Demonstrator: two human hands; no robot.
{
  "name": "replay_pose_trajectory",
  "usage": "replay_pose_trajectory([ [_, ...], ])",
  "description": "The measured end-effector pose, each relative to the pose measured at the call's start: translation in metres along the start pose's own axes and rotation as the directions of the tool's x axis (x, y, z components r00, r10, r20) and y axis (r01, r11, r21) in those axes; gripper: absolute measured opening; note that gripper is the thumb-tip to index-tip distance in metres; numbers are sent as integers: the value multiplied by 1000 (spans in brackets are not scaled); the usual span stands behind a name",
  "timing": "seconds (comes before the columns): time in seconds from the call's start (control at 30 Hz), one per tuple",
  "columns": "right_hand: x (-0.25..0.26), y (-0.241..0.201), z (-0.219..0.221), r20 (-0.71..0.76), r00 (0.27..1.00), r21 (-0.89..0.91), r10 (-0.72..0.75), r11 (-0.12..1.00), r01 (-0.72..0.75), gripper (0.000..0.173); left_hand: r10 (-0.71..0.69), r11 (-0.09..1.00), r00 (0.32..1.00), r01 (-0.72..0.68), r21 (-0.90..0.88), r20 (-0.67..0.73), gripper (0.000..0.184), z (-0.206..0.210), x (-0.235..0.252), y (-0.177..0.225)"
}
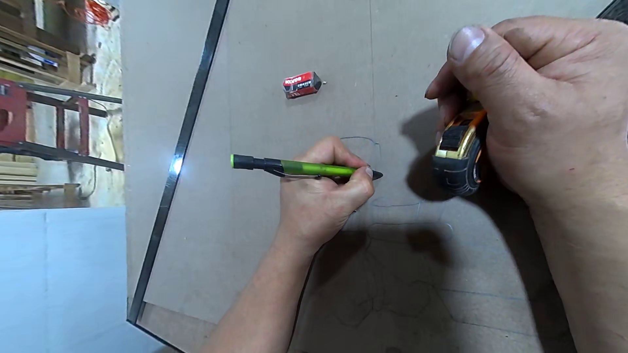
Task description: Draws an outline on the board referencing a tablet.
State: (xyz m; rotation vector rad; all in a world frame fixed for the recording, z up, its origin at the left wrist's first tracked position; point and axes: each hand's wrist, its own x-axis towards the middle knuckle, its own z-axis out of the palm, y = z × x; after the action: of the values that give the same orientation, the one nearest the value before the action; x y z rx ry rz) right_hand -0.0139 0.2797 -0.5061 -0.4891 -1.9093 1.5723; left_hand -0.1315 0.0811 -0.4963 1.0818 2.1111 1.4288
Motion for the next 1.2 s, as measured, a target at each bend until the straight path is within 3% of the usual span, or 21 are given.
replay_pose_trajectory([
  [1.2, -1, -1, 0, 7, 1000, -15, 11, 1000, -10, 31, 5, 1000, 993, -7, 14, 119, 7, -5, -28, 4],
])
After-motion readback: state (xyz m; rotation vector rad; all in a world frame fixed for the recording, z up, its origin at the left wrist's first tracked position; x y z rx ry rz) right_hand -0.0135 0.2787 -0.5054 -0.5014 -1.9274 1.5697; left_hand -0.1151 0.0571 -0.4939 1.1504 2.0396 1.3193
